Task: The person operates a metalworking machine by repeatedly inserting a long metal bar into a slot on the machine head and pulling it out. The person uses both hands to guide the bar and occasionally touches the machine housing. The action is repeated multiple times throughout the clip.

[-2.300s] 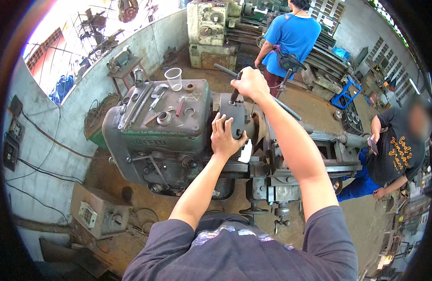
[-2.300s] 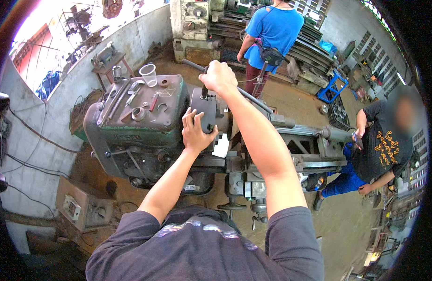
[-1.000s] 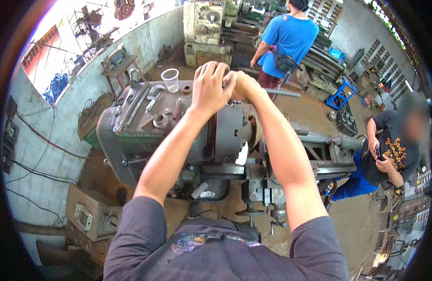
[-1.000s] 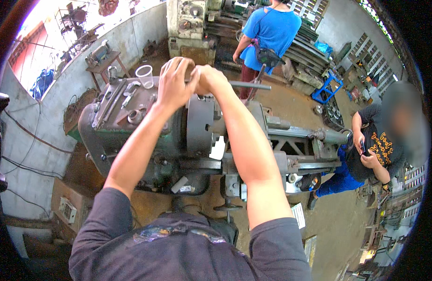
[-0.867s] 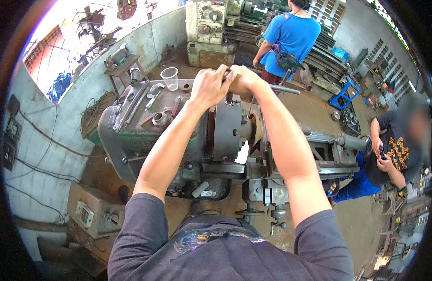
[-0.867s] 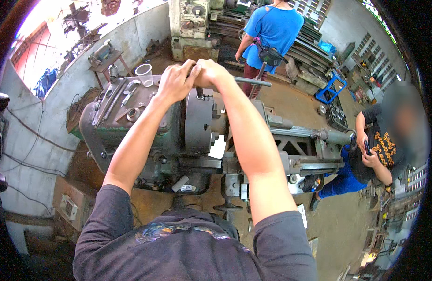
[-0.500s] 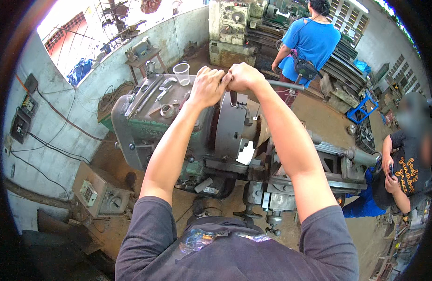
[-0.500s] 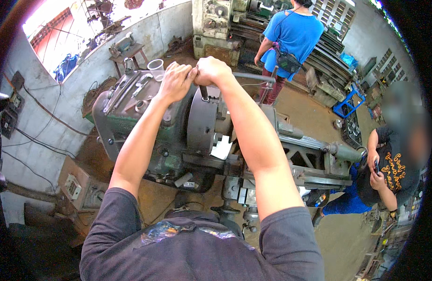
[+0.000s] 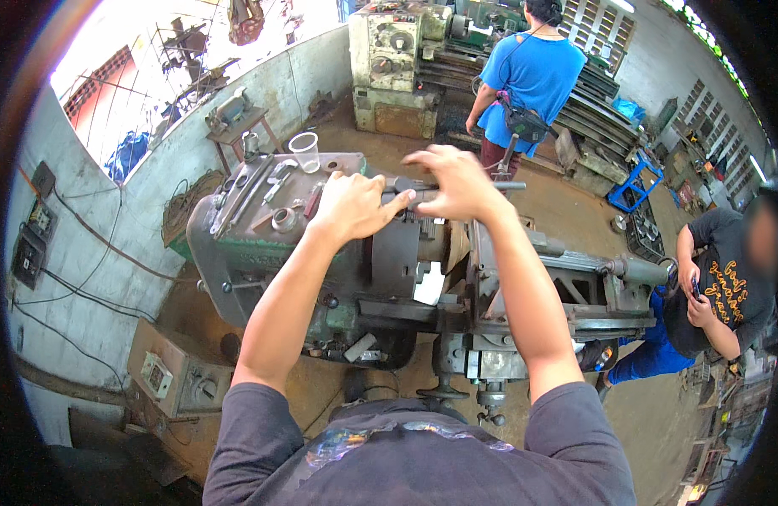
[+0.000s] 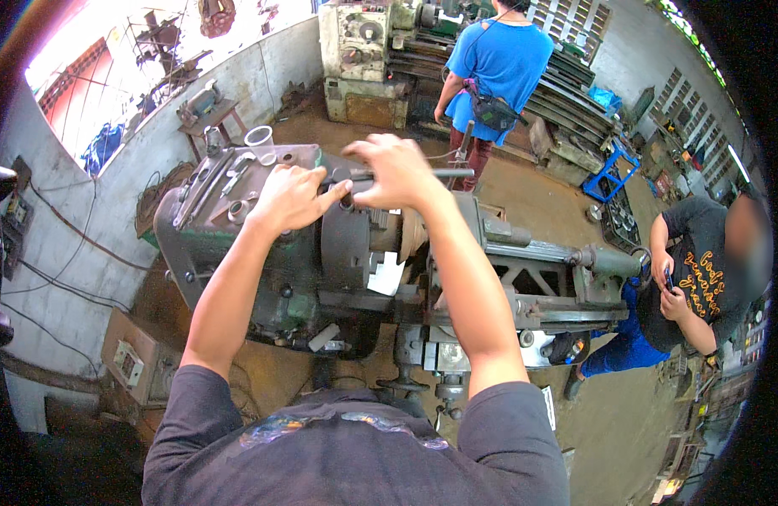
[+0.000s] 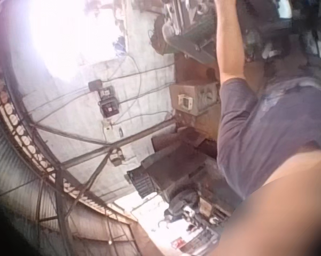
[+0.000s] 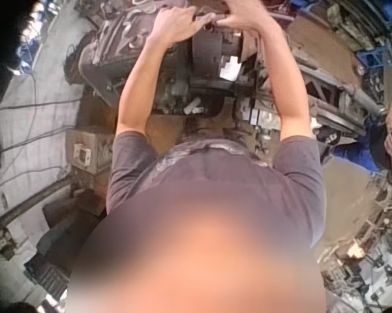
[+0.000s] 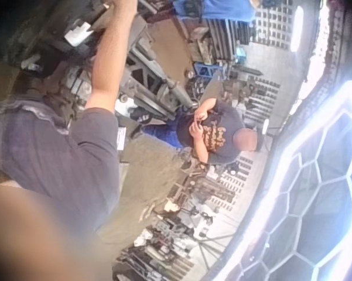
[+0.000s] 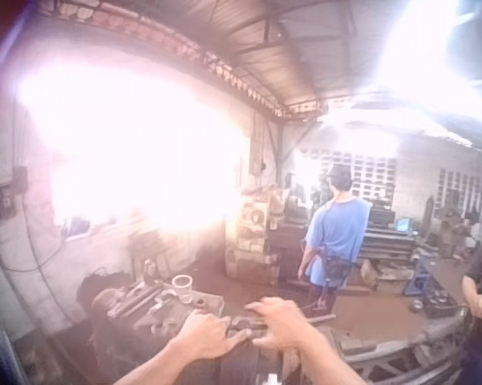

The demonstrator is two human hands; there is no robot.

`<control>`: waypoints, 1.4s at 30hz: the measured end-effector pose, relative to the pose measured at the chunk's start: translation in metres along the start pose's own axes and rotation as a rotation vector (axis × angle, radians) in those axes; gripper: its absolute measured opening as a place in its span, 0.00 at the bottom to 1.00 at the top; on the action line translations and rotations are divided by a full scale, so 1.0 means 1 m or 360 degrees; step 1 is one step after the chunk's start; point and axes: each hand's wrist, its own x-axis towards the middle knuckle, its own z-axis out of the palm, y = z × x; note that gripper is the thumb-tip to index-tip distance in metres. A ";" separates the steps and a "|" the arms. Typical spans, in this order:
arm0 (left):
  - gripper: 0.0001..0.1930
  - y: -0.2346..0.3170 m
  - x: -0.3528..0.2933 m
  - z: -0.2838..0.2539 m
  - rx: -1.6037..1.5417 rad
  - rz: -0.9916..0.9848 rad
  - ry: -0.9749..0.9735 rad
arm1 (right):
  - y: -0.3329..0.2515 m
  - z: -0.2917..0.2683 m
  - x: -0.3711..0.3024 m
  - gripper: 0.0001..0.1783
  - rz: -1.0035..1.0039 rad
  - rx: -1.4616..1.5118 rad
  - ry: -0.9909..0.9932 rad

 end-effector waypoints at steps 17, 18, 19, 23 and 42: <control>0.34 0.039 -0.031 0.030 -0.0054 -0.0560 0.0368 | 0.052 0.010 -0.060 0.12 0.0067 -0.0023 0.0838; 0.34 0.039 -0.033 0.031 -0.0047 -0.0585 0.0373 | 0.035 0.001 -0.067 0.11 0.0095 -0.0042 0.0857; 0.35 0.038 -0.035 0.031 -0.0074 -0.0595 0.0388 | 0.016 -0.011 -0.078 0.09 0.0043 0.0018 0.1006; 0.35 0.042 -0.044 0.029 -0.0123 -0.0583 0.0395 | -0.029 -0.063 -0.088 0.06 -0.0054 -0.0028 0.1094; 0.38 0.051 -0.023 0.024 -0.0095 -0.0776 0.0321 | 0.032 -0.031 0.013 0.12 -0.0257 -0.0234 0.1148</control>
